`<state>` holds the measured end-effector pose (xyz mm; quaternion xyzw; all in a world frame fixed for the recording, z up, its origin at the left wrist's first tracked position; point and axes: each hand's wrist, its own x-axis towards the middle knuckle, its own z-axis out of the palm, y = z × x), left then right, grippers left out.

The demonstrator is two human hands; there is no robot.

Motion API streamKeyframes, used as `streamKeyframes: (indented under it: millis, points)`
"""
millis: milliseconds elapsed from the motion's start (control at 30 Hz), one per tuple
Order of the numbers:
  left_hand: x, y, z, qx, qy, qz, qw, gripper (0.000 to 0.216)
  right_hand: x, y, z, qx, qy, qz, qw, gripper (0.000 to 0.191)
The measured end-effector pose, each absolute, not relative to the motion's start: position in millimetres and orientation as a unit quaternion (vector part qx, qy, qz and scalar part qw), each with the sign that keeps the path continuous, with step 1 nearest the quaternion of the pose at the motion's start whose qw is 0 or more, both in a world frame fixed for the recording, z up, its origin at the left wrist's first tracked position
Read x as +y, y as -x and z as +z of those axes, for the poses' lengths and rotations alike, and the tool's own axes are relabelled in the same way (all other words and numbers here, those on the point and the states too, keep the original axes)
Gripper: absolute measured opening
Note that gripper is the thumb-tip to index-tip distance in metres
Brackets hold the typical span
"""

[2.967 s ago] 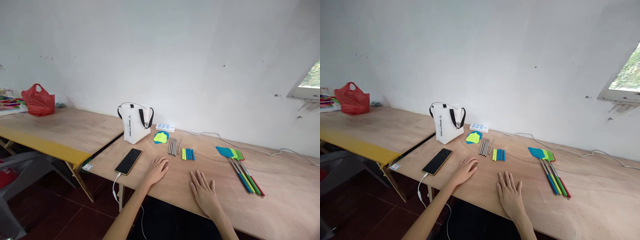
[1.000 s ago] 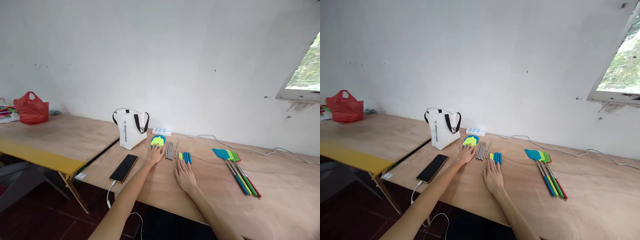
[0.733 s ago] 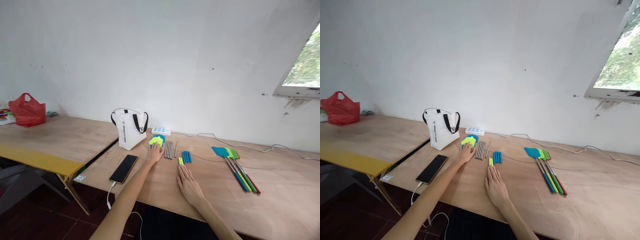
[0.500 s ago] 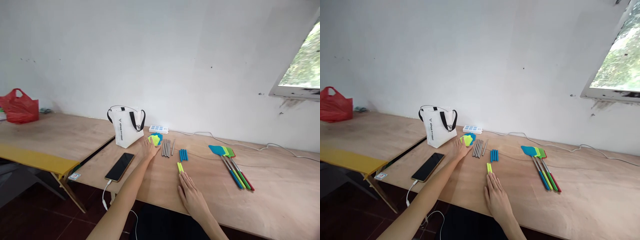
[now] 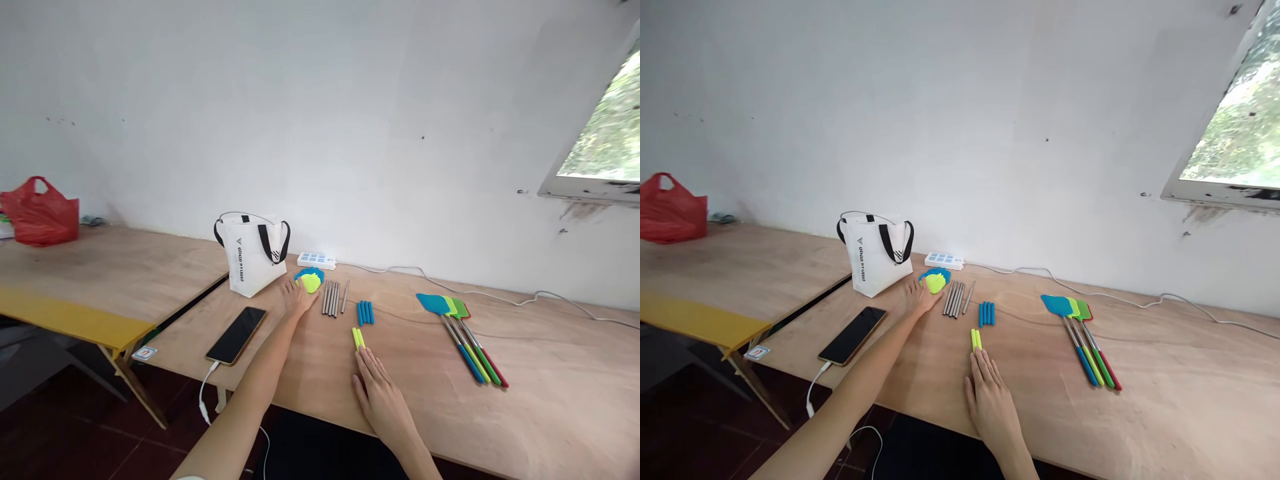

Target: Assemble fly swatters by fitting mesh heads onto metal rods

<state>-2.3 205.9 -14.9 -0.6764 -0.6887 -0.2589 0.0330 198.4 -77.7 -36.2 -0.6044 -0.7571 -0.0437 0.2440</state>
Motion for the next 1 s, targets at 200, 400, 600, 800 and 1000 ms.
streamKeyframes:
  millis: [200, 400, 600, 800, 1000]
  points:
    - [211, 3, -17, -0.692, 0.668, -0.274, -0.001, 0.088, -77, -197, -34, -0.758, 0.605, -0.053, 0.237, 0.052]
    - [207, 10, -14, -0.694, 0.653, -0.304, -0.014, 0.097, -76, -198, -38, -0.759, 0.601, -0.052, 0.244, 0.052]
    - [195, 9, -10, -0.685, 0.639, -0.351, 0.002, 0.086, -76, -199, -39, -0.760, 0.601, -0.055, 0.241, 0.052]
    - [169, 11, -7, -0.647, 0.664, -0.374, 0.033, 0.082, -74, -201, -41, -0.760, 0.603, -0.052, 0.237, 0.053]
    - [132, 27, -17, -0.578, 0.738, -0.343, 0.057, 0.067, -75, -200, -38, -0.758, 0.609, -0.045, 0.227, 0.054]
